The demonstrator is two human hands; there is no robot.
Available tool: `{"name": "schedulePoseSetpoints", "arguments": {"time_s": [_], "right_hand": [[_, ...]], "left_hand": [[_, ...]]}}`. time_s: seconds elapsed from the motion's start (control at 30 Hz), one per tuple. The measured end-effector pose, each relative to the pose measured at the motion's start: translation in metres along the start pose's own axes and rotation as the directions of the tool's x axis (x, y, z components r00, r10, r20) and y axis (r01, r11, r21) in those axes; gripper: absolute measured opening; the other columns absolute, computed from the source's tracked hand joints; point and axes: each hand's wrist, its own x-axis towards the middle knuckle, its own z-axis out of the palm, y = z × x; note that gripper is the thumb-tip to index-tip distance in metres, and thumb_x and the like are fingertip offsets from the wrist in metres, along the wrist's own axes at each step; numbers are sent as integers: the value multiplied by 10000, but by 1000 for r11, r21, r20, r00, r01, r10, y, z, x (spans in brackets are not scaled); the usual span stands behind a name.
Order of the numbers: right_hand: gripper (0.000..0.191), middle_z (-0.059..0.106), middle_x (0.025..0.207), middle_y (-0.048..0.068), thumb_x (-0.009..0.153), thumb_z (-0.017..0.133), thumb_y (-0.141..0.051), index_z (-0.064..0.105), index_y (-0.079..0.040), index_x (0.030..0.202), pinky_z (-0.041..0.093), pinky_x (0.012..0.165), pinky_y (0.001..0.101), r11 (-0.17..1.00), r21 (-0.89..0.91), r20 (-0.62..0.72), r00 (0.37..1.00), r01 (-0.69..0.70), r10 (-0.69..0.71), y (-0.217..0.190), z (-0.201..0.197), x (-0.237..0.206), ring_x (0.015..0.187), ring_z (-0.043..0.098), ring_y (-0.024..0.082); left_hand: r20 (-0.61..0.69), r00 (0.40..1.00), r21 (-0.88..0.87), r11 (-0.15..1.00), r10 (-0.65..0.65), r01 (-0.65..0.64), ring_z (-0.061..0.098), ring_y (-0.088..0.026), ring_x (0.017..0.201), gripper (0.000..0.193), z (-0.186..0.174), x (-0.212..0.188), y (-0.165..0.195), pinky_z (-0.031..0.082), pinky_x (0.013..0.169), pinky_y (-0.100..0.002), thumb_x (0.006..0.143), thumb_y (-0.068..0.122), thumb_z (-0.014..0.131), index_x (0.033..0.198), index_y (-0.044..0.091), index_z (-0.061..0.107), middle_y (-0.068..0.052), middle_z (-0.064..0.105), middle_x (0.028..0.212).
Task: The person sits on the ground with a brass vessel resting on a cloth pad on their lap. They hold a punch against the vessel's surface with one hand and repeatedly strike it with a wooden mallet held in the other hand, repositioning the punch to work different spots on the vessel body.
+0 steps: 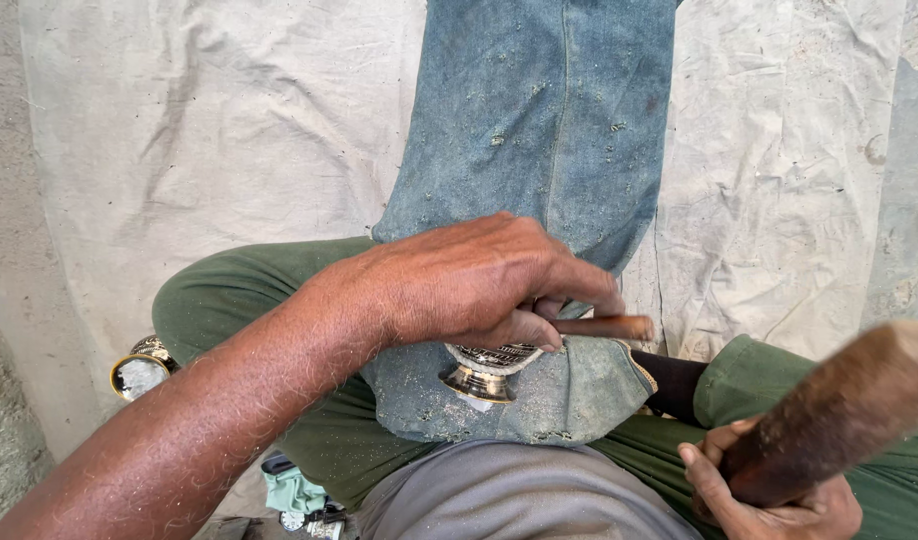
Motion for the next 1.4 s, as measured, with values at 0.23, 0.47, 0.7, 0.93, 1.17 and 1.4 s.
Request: {"name": "schedulePoseSetpoints", "arguments": {"time_s": [0.23,0.47,0.7,0.93,1.17,1.4], "right_hand": [[241,680,727,29,686,911,-57,708,-60,816,533,673,280,956,-290,66,997,47,-29,15,11,8,610,666,128],[271,724,831,79,694,859,2,706,-30,915,580,800,342,995,100,87,996,-31,22,6,16,5,779,695,190],[487,651,882,171,900,783,-58,512,0,1300,630,816,517,986,-10,267,950,-165,162,4,-55,76,879,720,304],[382,647,861,129,864,786,5,538,-11,1154,590,713,423,992,-125,388,920,-1,49,-14,-39,130,785,688,233],[337,657,812,107,821,763,104,647,-26,1110,576,634,323,937,-262,398,911,230,-112,-57,-23,164,699,677,185],[478,709,876,148,739,746,114,677,11,1201,593,735,353,627,-488,437,792,607,-427,-103,-18,189,760,724,222]], "left_hand": [[5,999,84,995,51,-51,727,-281,925,517,1,-2,10,546,769,-444,734,118,812,1233,182,691,-46,765,948],[-283,950,41,991,136,-130,741,-121,912,399,9,-17,3,626,817,-322,894,170,795,1270,216,672,28,763,1039],[-557,755,-267,936,-345,230,652,-66,736,419,25,-38,5,612,619,-226,857,187,843,1240,150,678,13,662,849],[-600,684,-258,909,-416,327,693,-71,667,351,44,-34,14,587,569,-248,849,124,842,1098,51,605,-29,696,745],[-719,575,-124,886,-391,447,660,-100,619,367,56,-25,27,577,587,-273,871,128,862,987,19,531,-63,661,719],[-713,538,-169,855,-449,490,644,-62,615,363,59,-24,30,575,552,-235,858,120,843,1140,55,625,-34,649,701]]}}
